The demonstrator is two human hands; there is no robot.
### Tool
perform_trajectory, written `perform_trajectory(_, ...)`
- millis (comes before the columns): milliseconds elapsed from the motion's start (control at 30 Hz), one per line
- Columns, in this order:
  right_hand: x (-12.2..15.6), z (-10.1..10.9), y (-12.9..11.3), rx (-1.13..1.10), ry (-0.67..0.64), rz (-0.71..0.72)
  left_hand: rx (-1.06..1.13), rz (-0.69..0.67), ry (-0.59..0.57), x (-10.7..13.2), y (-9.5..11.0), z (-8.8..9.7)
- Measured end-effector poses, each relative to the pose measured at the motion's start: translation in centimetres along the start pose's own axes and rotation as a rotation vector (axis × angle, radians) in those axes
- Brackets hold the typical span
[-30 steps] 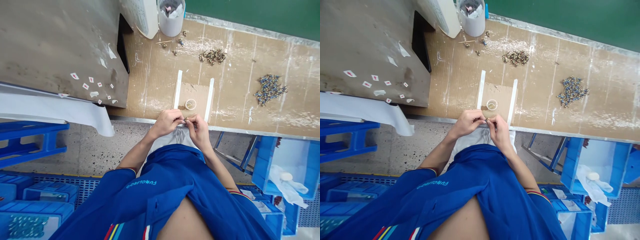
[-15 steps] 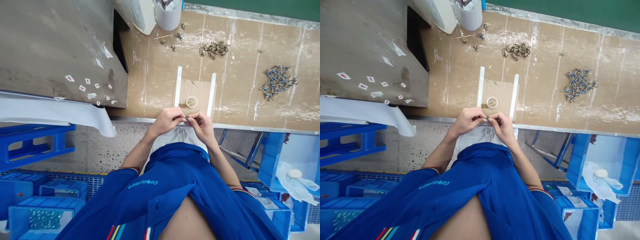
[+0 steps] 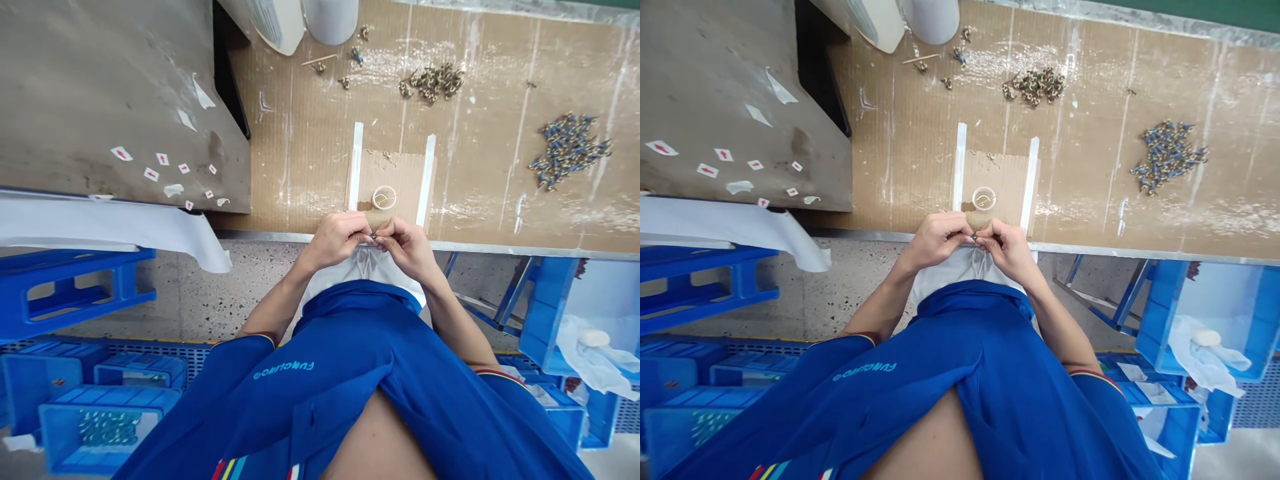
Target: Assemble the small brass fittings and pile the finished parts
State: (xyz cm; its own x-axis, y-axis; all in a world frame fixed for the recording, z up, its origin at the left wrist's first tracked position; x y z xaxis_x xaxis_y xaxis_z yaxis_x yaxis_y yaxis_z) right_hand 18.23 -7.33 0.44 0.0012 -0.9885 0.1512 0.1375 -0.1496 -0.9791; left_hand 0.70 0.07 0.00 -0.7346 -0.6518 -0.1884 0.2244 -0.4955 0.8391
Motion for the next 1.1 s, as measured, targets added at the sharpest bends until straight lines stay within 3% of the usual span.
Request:
perform_trajectory(300, 0.38, -1.05, 0.04, 0.033, 0.114, 0.033, -0.023, -0.035, 0.050, 0.08, -0.04, -0.20)
perform_trajectory(667, -0.03, -0.37, -0.21, -0.201, 0.091, -0.122, -0.011, -0.046, 0.109, -0.19, 0.16, 0.23)
perform_trajectory(833, -0.09, -0.32, -0.18, -0.215, 0.076, -0.145, 0.019, -0.051, 0.084, -0.52, 0.14, 0.57)
perform_trajectory(1100, -0.23, -0.38, -0.53, -0.061, 0.042, -0.111, -0.008, 0.010, -0.002, -0.38, -0.16, 0.52)
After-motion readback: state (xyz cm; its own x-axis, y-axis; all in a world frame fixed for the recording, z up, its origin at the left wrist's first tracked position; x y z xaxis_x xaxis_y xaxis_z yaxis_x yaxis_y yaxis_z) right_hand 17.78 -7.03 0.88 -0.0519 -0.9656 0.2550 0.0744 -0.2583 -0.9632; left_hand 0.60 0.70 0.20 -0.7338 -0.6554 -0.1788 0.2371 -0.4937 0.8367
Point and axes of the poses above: each hand's wrist, its own x-axis away from the middle knuckle, its own z-axis out of the back of the hand, y = z × x, the point moved 1 cm from there along -x, towards the middle knuckle, and after that the axes turned 1 degree about y, right-handed, at the moved point
